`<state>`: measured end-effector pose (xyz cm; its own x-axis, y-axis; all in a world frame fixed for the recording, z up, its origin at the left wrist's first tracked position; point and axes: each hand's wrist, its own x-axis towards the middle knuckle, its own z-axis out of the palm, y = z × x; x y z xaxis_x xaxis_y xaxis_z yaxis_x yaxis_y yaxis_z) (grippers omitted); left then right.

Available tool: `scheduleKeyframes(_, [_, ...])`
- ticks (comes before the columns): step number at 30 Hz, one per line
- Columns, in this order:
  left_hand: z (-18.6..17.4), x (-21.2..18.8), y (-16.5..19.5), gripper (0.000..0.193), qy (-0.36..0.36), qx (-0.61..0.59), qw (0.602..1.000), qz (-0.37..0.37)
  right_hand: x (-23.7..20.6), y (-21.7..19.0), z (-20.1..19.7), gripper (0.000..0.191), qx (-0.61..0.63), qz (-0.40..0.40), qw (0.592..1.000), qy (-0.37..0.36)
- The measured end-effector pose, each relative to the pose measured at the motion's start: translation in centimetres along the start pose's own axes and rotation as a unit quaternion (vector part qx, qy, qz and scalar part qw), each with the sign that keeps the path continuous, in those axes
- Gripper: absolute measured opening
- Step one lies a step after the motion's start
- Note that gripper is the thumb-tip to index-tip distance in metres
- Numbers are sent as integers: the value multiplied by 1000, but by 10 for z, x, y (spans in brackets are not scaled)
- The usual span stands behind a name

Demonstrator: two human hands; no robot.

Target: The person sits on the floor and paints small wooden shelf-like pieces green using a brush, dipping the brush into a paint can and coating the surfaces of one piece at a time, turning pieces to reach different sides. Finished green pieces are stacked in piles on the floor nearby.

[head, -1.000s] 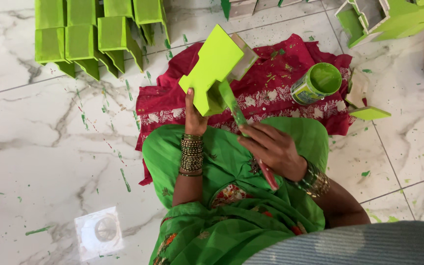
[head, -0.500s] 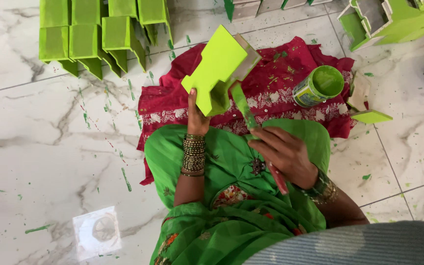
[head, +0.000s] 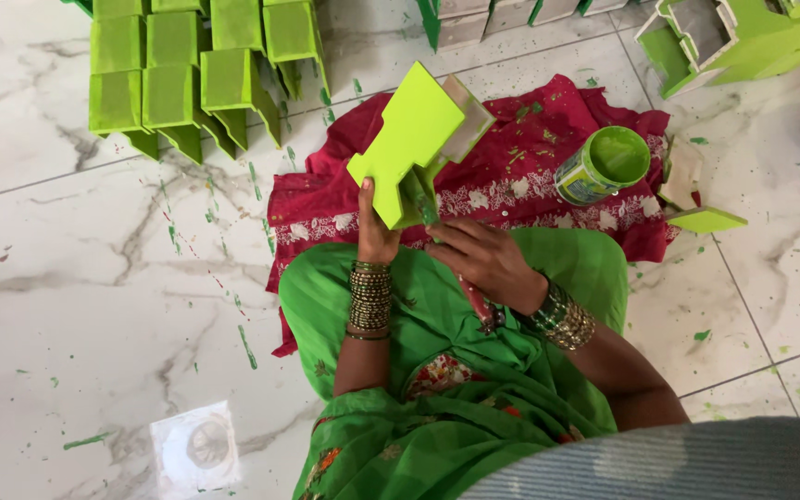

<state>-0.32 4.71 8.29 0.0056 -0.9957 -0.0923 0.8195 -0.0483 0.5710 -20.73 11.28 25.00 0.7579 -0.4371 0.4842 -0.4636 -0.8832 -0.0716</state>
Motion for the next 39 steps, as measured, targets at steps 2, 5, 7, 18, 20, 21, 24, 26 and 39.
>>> scheduleKeyframes(2, [0,0,1,66,-2,-11,1000,-5,-5,-5,-8,42,4,7,1000,-11])
scheduleKeyframes(5, [-1,2,1,67,9,-15,1000,-10,-16,-21,-32,38,6,23,999,-31])
scheduleKeyframes(7, [-2,3,0,68,15,-15,1000,-11,-22,-30,-50,34,16,31,999,-36])
scheduleKeyframes(18, [-6,2,-1,70,10,-6,1000,-3,-5,-22,-58,37,-6,9,1000,8])
scheduleKeyframes(20, [-6,2,0,70,17,-1,1000,3,-5,-18,-55,36,-8,24,1000,9])
scheduleKeyframes(21, [-6,2,0,70,22,0,1000,8,-8,-19,-56,36,-5,39,999,6])
scheduleKeyframes(24, [-8,3,0,69,30,0,1000,0,-23,-27,-70,37,18,59,998,1])
scheduleKeyframes(26, [-9,4,0,69,28,-2,1000,3,-30,-33,-77,39,13,60,998,4])
scheduleKeyframes(39, [-5,3,4,72,45,20,999,-5,-18,-22,-70,43,38,66,997,29])
